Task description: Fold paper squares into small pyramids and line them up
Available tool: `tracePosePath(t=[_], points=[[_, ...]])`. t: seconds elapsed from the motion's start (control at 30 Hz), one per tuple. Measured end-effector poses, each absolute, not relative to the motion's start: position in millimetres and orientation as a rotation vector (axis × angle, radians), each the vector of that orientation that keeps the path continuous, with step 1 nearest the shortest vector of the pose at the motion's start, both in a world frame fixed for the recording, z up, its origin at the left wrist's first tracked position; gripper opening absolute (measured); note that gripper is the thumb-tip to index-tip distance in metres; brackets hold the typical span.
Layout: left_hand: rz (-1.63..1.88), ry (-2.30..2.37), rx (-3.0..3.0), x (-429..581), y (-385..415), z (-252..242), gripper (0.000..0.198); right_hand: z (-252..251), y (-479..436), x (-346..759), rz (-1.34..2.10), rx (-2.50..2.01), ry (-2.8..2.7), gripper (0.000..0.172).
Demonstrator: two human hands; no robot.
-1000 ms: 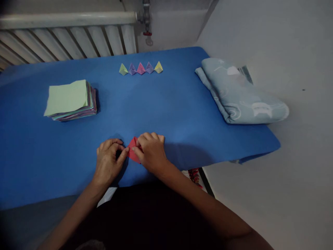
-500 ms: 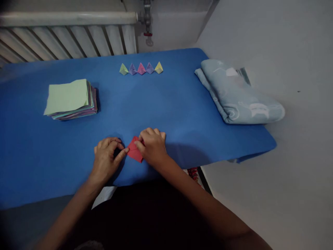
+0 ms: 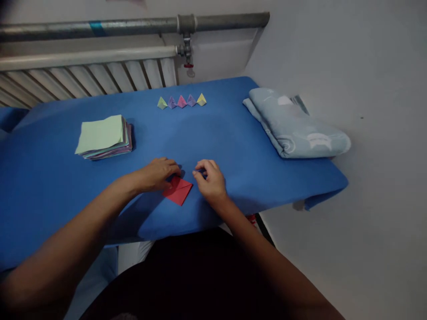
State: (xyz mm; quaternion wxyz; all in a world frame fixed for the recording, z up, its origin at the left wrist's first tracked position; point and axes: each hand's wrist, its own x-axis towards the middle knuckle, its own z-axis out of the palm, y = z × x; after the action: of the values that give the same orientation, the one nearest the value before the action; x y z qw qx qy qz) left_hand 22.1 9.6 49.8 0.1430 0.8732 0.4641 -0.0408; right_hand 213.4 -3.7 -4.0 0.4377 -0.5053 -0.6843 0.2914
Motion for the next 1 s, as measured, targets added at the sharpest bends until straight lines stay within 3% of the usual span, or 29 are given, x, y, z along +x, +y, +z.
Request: tracePosePath(t=[0.17,0.33,0.53,0.63,0.77,1.0], points=[[-0.358,1.43,2.249,36.3,25.7,60.5,0.022,0.3,-18.6,227.1,0.766,-1.192,-1.68,0.004],[-0.249,1.474,2.074,29.4,24.6,63.4,0.017,-0.2,-17.6,227.7,0.822,-1.166,-1.619,0.003],[0.128,1.447,1.879,6.2,-2.1,48.6,0.016,5.9,-25.6,227.7,1.087,-1.203,-1.448,0.013],[0.766,1.292,1.145,8.7,-21.0,38.7,0.029,15.9,-33.0,224.3,1.263,-1.274,-1.283,0.022],[1.163,1.182,0.737,30.3,-41.7,35.2,0.039,28.4,-37.8,210.1,1.485,-1.207,-1.231,0.026],[1.346,1.107,0.521,55.0,-58.7,33.3,0.038,28.8,-35.3,181.8,1.545,-1.112,-1.193,0.022]])
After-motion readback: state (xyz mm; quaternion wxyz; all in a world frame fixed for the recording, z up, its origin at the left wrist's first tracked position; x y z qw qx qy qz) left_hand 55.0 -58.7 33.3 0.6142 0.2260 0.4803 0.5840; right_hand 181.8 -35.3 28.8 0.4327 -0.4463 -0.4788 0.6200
